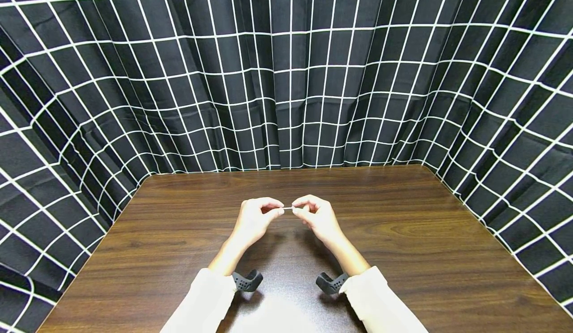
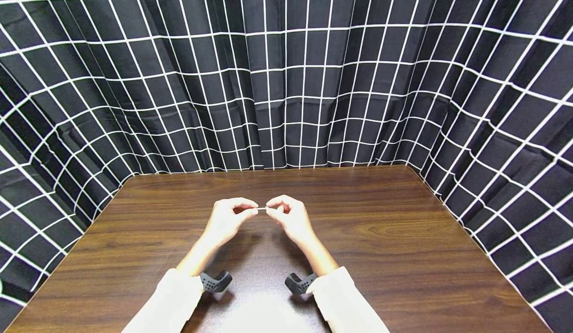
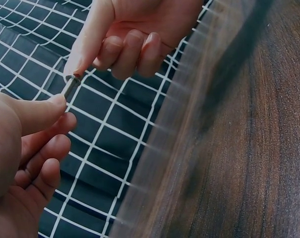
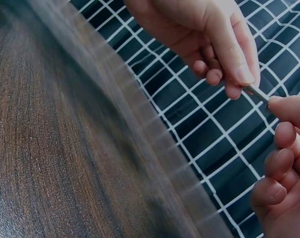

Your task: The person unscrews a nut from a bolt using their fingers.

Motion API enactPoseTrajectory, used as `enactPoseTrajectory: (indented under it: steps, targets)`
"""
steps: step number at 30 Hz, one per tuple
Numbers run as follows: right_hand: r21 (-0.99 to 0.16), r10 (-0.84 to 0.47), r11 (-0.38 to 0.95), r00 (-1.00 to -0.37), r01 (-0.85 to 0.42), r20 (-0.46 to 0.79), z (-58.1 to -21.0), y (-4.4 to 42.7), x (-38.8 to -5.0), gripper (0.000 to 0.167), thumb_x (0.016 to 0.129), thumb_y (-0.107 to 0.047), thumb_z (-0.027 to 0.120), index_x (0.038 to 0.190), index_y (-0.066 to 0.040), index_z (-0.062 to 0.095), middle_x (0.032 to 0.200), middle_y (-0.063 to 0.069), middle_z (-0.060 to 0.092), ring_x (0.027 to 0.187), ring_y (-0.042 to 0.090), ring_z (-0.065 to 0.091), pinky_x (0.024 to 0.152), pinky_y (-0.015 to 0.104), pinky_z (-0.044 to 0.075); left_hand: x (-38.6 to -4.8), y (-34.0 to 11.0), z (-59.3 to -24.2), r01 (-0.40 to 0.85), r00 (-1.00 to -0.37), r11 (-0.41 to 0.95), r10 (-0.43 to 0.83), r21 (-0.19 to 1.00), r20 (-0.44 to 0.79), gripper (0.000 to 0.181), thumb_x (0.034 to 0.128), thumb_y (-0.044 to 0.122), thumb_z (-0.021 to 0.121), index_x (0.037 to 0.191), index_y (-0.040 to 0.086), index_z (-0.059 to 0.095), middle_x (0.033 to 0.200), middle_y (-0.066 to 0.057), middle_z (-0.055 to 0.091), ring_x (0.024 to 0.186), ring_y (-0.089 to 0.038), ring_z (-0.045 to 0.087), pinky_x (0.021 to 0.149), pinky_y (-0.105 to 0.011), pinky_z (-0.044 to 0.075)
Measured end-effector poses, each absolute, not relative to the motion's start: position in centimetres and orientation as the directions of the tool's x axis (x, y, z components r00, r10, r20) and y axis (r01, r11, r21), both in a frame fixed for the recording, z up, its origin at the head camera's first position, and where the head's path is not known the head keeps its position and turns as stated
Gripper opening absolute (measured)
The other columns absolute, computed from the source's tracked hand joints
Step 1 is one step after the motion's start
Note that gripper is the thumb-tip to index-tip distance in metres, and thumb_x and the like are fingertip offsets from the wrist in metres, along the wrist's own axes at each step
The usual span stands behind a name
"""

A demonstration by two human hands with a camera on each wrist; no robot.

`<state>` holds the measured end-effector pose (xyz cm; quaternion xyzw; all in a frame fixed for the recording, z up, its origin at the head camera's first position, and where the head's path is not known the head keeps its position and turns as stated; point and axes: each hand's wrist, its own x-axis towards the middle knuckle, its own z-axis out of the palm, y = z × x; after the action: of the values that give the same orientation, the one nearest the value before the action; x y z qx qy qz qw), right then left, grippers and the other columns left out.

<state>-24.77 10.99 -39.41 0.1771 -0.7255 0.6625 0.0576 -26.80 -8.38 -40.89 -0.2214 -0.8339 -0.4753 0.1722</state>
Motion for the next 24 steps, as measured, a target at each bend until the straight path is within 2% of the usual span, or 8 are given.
enactPoseTrajectory:
  steps: [8, 15, 24]
  targets:
    - [-0.934, -0.189, 0.064, -0.924, -0.351, 0.334, -39.2, 11.0, -24.6, 0.017, 0.084, 0.009, 0.065, 0.100, 0.014, 0.063, 0.059, 0.000, 0.048, 0.049, 0.006, 0.041, 0.045, 0.019, 0.033, -26.7, -8.4, -40.8, 0.536, -0.840, 0.446, 0.202, 0.717, 0.503, 0.009, 0.0815, 0.009, 0.077, 0.090, 0.011, 0.076, 0.080, 0.008, 0.072, 0.068, -0.005, 0.063, 0.062, -0.027, 0.049]
    - [-0.926, -0.178, 0.064, -0.917, -0.373, 0.357, -39.7, 11.0, -25.0, 0.014, 0.084, 0.010, 0.065, 0.098, 0.014, 0.064, 0.059, 0.000, 0.047, 0.050, 0.005, 0.040, 0.046, 0.019, 0.030, -26.8, -8.4, -41.0, 0.544, -0.836, 0.442, 0.211, 0.714, 0.507, 0.007, 0.0826, 0.013, 0.077, 0.090, 0.012, 0.076, 0.080, 0.009, 0.072, 0.067, -0.004, 0.063, 0.061, -0.026, 0.049]
    - [-0.922, -0.103, 0.064, -0.922, -0.381, 0.374, -42.0, 11.3, -26.5, 0.012, 0.087, 0.001, 0.066, 0.097, 0.008, 0.066, 0.055, -0.006, 0.046, 0.048, 0.005, 0.039, 0.042, 0.019, 0.030, -26.8, -8.3, -41.0, 0.574, -0.815, 0.426, 0.222, 0.699, 0.534, 0.007, 0.0821, 0.009, 0.076, 0.089, 0.012, 0.076, 0.080, 0.007, 0.072, 0.067, -0.005, 0.063, 0.061, -0.026, 0.050]
